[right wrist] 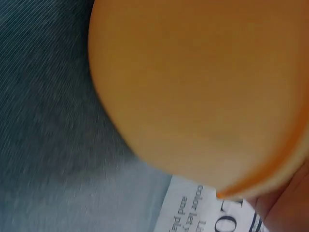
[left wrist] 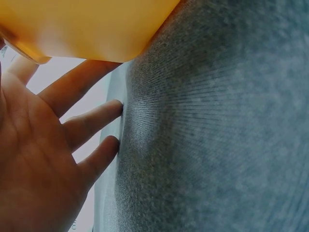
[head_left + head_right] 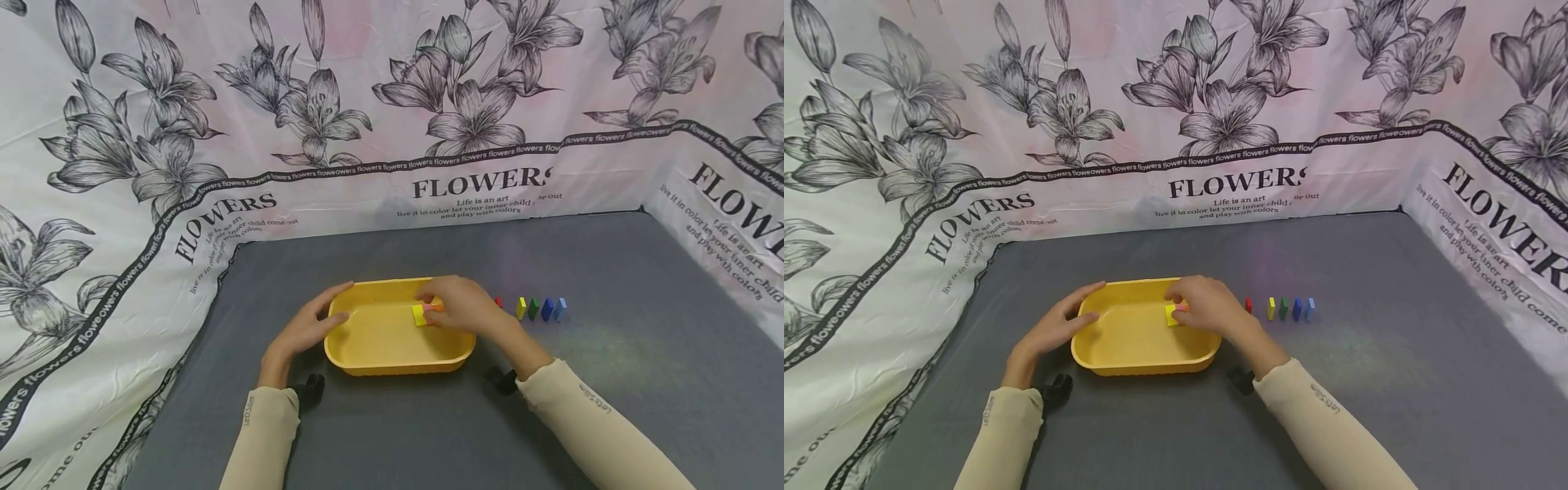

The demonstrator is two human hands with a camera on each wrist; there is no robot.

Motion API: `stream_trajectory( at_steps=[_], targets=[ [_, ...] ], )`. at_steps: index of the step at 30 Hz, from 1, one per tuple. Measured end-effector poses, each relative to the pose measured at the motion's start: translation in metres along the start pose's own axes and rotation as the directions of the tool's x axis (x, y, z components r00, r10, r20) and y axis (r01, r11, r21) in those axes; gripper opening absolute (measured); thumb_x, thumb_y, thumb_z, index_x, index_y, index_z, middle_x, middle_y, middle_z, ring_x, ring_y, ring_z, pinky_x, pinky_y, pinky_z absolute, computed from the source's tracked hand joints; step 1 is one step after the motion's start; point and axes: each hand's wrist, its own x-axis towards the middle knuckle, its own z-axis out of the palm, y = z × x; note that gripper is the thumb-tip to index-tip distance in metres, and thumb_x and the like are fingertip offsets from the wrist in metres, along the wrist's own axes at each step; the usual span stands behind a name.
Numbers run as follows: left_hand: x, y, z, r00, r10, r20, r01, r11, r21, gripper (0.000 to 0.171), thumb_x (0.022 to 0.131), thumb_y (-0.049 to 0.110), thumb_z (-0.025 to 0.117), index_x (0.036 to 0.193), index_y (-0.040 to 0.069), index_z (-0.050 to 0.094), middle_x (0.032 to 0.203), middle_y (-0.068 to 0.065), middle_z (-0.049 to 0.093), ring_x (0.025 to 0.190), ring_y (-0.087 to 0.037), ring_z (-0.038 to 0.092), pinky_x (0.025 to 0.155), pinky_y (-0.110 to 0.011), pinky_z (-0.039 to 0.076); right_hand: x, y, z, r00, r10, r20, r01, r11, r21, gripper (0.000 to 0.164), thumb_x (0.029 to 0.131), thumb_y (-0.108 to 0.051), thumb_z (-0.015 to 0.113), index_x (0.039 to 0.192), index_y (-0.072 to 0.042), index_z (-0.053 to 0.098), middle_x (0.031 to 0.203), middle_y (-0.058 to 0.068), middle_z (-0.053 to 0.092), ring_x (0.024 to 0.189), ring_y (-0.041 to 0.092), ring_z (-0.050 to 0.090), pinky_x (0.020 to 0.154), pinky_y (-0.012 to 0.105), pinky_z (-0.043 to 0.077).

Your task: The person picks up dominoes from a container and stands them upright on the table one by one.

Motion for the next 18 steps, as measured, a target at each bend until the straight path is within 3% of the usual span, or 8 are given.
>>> stream_trajectory(
  at_steps=[5, 8, 11, 14, 18],
  targets=[
    [0.0, -0.001, -0.001, 1.0, -0.002, 0.005, 0.002, 1.0, 0.003, 0.058, 0.101, 0.034, 0.063, 0.154, 0.04, 0.041, 0.164, 0.003, 0.038, 0.147, -0.031, 0.04, 0.122, -0.062, 0.029, 0.011, -0.006, 0.011, 0.998, 0.046, 0.053, -0.04, 0.994, -0.101, 0.02, 0.087, -0.015, 0.075, 0.107, -0.011, 0.075, 0.093, 0.002, 0.07, 0.085, 0.017, 0.06, 0.077, 0.035, 0.053],
    [0.0, -0.001, -0.001, 1.0, 0.006, 0.002, -0.006, 1.0, 0.0, 0.057, 0.101, 0.033, 0.063, 0.153, 0.04, 0.042, 0.163, 0.003, 0.038, 0.146, -0.03, 0.042, 0.121, -0.061, 0.03, 0.017, -0.007, 0.02, 0.997, 0.046, 0.068, -0.035, 0.988, -0.149, 0.005, 0.084, -0.013, 0.074, 0.088, -0.012, 0.071, 0.072, -0.001, 0.055, 0.069, 0.013, 0.048, 0.063, 0.028, 0.039],
    [0.0, -0.001, -0.001, 1.0, 0.018, 0.0, -0.018, 1.0, 0.002, 0.058, 0.101, 0.033, 0.063, 0.154, 0.039, 0.042, 0.163, 0.003, 0.039, 0.145, -0.03, 0.043, 0.121, -0.06, 0.031, 0.02, -0.008, 0.026, 0.994, 0.076, 0.074, -0.062, 0.983, -0.17, 0.012, 0.084, -0.015, 0.074, 0.076, -0.012, 0.065, 0.063, -0.004, 0.041, 0.06, 0.012, 0.041, 0.057, 0.026, 0.031],
    [0.0, 0.0, -0.002, 1.0, 0.021, 0.004, -0.021, 1.0, 0.002, 0.058, 0.1, 0.033, 0.063, 0.154, 0.039, 0.042, 0.163, 0.003, 0.039, 0.145, -0.03, 0.043, 0.121, -0.06, 0.031, 0.021, -0.01, 0.03, 0.989, 0.124, 0.079, -0.108, 0.978, -0.179, 0.013, 0.085, -0.021, 0.077, 0.083, -0.01, 0.069, 0.068, -0.003, 0.045, 0.062, 0.014, 0.042, 0.058, 0.028, 0.033],
    [0.0, 0.0, -0.002, 1.0, 0.018, 0.009, -0.018, 1.0, -0.002, 0.058, 0.1, 0.033, 0.064, 0.153, 0.04, 0.042, 0.163, 0.004, 0.039, 0.146, -0.029, 0.042, 0.122, -0.06, 0.03, 0.021, -0.011, 0.032, 0.982, 0.175, 0.069, -0.157, 0.963, -0.218, 0.026, 0.084, -0.027, 0.079, 0.101, -0.009, 0.071, 0.085, 0.0, 0.059, 0.071, 0.017, 0.05, 0.064, 0.032, 0.043]
  ],
)
